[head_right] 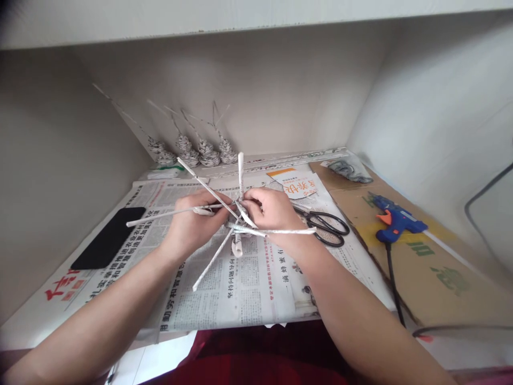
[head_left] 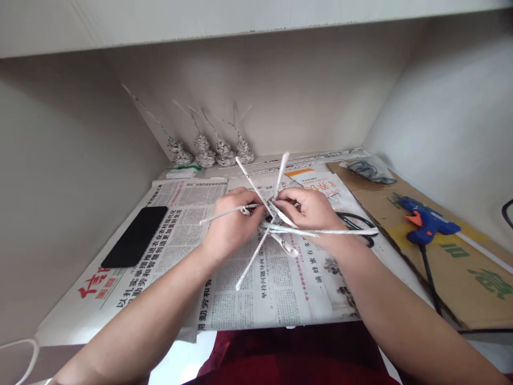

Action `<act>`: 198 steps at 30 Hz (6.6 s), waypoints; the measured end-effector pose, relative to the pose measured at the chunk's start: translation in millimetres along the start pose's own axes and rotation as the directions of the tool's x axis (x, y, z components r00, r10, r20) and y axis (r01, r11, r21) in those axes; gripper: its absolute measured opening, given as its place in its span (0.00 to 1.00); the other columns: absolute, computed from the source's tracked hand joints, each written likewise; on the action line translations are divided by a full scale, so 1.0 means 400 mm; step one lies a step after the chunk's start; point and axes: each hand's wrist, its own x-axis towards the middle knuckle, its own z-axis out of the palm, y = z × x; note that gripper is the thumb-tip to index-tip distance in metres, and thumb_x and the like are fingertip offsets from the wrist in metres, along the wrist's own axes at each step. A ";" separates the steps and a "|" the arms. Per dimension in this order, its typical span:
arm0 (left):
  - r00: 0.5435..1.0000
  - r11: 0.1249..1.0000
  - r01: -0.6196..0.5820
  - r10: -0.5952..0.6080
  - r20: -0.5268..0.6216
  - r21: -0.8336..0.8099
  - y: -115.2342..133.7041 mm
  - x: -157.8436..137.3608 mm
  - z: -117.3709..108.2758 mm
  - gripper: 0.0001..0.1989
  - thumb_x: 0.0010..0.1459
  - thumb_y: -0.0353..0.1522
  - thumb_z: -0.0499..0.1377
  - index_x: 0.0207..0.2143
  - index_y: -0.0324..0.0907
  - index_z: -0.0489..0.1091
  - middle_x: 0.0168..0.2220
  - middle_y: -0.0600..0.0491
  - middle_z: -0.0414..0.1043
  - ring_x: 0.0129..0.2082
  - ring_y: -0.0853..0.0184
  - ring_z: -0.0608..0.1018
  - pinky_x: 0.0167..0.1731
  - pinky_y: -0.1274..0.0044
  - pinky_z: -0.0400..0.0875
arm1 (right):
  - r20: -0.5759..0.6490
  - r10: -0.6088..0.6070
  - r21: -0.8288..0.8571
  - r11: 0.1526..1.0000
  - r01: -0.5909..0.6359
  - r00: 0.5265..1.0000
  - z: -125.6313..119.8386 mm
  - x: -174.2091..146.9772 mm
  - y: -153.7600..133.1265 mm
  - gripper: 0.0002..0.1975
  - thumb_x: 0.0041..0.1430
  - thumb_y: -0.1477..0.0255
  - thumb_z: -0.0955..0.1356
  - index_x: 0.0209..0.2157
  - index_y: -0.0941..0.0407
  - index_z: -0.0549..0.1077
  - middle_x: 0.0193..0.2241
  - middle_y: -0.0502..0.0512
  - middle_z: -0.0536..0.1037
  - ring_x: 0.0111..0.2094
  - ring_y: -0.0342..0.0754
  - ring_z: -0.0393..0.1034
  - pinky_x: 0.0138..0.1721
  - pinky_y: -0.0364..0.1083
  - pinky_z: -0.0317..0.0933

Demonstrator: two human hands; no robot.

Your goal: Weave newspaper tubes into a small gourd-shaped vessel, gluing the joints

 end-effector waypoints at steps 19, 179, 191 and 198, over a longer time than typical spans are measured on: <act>0.996 0.995 -0.070 0.067 0.055 0.068 0.008 -0.009 0.000 0.06 0.56 0.24 0.57 0.32 0.40 0.73 0.32 0.52 0.73 0.32 0.68 0.75 0.32 0.77 0.68 | -0.178 -0.171 -0.234 0.964 0.127 0.969 0.022 -0.022 -0.016 0.04 0.53 0.78 0.69 0.27 0.55 0.73 0.28 0.49 0.76 0.31 0.45 0.70 0.35 0.43 0.59; 0.986 0.953 -0.125 0.089 -0.137 -0.276 -0.062 -0.004 0.054 0.06 0.55 0.25 0.60 0.33 0.41 0.75 0.33 0.51 0.78 0.33 0.68 0.79 0.36 0.76 0.72 | -0.099 0.361 0.674 0.710 -0.204 0.927 0.054 0.006 0.019 0.11 0.44 0.69 0.75 0.32 0.55 0.76 0.27 0.51 0.79 0.27 0.47 0.74 0.28 0.46 0.68; 0.991 0.950 -0.134 0.129 -0.038 -0.282 -0.079 0.005 0.041 0.07 0.58 0.24 0.58 0.35 0.42 0.75 0.33 0.50 0.76 0.34 0.68 0.77 0.36 0.75 0.72 | -0.172 0.308 0.600 0.786 -0.148 0.936 0.088 0.004 0.014 0.12 0.45 0.65 0.75 0.31 0.54 0.74 0.28 0.52 0.79 0.30 0.50 0.76 0.33 0.49 0.71; 0.995 0.960 -0.088 0.072 -0.071 -0.266 -0.064 0.008 0.046 0.06 0.57 0.27 0.60 0.36 0.42 0.76 0.35 0.50 0.78 0.37 0.66 0.79 0.40 0.74 0.73 | -0.223 0.339 0.587 0.795 -0.152 0.914 0.091 -0.001 0.005 0.08 0.47 0.68 0.73 0.28 0.55 0.72 0.25 0.53 0.78 0.26 0.49 0.73 0.27 0.47 0.67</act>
